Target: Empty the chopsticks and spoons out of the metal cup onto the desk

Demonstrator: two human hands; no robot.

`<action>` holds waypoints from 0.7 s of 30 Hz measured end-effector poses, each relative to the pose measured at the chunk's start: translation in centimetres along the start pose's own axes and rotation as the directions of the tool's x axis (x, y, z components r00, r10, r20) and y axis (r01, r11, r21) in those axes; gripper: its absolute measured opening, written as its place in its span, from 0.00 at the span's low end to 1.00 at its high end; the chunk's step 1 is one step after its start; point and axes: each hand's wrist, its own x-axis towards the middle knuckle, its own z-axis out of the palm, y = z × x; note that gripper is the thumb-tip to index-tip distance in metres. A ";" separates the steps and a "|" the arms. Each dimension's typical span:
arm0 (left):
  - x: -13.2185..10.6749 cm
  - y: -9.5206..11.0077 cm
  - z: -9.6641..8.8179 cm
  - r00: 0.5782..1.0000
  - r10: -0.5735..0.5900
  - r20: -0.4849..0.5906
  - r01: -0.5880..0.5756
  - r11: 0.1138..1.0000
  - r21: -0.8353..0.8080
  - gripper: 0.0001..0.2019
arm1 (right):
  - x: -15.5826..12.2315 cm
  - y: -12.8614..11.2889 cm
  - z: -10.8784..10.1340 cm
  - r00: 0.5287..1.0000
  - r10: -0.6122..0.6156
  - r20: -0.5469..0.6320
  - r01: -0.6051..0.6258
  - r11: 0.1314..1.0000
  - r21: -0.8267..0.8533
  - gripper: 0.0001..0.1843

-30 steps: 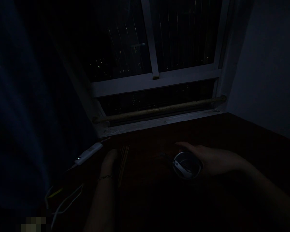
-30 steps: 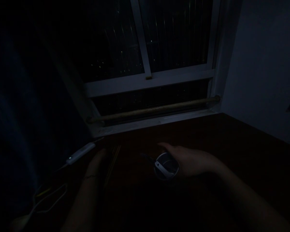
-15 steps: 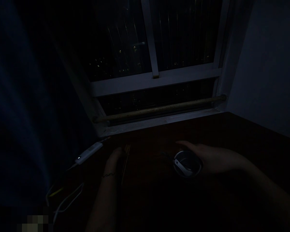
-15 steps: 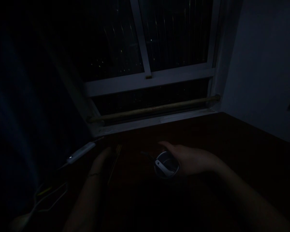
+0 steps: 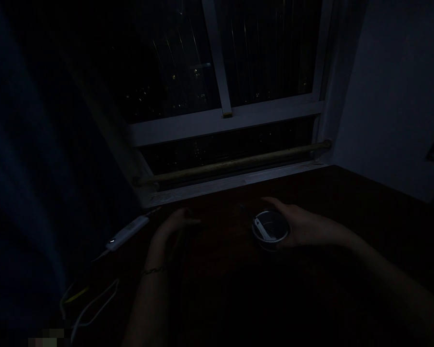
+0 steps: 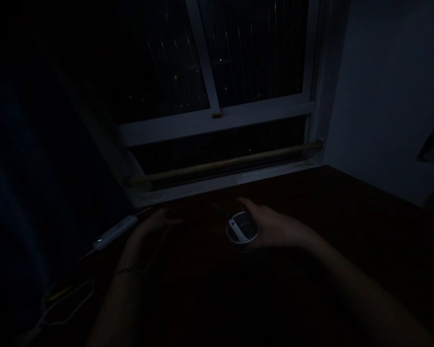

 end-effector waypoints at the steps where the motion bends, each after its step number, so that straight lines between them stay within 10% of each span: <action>1: -1.0 1.9 0.2 0.995 0.100 0.011 -0.099 0.994 -0.048 0.31 | 0.1 0.0 0.2 0.999 0.018 -0.028 -0.018 1.000 0.010 0.53; 6: -7.6 11.6 3.2 0.884 0.433 0.178 -0.355 0.868 -0.347 0.39 | 1.0 0.5 0.9 0.972 0.077 -0.224 -0.078 0.997 0.002 0.53; 9: -9.9 14.8 5.6 0.850 0.517 0.103 -0.385 0.742 -0.548 0.26 | 1.1 0.6 1.2 0.957 0.078 -0.280 -0.082 0.997 -0.006 0.51; 15: -9.1 15.6 9.1 0.907 0.335 -0.255 -0.421 0.696 -0.582 0.17 | 0.7 0.1 2.0 0.972 0.044 -0.232 -0.049 0.999 -0.016 0.52; 21: -8.8 15.5 9.8 0.930 0.245 -0.274 -0.367 0.665 -0.650 0.14 | 0.5 -0.5 2.6 0.981 0.017 -0.195 -0.014 1.000 0.019 0.51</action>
